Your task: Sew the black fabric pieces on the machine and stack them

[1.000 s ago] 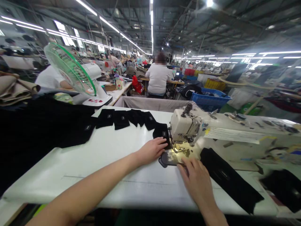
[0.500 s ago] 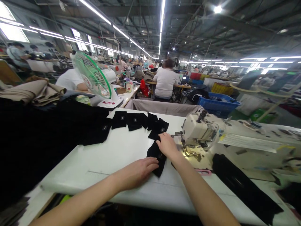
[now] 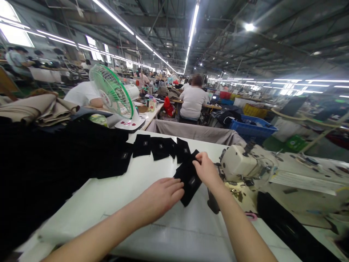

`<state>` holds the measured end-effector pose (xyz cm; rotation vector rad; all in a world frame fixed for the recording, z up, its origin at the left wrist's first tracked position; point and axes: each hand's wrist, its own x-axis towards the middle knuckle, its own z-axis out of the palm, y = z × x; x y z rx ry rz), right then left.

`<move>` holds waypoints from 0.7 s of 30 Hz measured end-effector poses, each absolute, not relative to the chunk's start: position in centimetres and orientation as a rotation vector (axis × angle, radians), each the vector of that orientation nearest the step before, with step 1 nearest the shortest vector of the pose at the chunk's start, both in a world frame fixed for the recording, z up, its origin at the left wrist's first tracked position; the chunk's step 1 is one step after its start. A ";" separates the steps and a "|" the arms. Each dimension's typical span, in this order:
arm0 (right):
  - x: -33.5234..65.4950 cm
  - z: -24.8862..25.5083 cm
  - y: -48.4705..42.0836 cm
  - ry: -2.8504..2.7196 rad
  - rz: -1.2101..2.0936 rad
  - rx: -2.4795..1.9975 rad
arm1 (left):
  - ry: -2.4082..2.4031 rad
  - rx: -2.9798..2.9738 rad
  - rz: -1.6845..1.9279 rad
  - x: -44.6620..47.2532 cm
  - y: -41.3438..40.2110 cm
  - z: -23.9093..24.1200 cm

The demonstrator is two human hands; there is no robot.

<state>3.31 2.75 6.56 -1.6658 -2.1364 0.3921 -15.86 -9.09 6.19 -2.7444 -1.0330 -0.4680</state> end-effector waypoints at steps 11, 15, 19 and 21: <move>0.7 4.6 9.4 -1.949 0.193 -2.217 | -1.171 -2.789 -0.165 -13.8 0.8 3.6; 1.5 4.6 8.6 -2.010 0.200 -2.256 | -1.024 -2.771 -0.075 -14.3 -0.2 3.4; 2.2 6.4 6.5 -2.110 0.094 -2.089 | -0.937 -2.696 -0.129 -14.1 -1.8 3.2; 1.8 7.9 6.4 -2.138 0.038 -1.990 | -0.938 -2.654 -0.252 -13.7 -2.2 3.8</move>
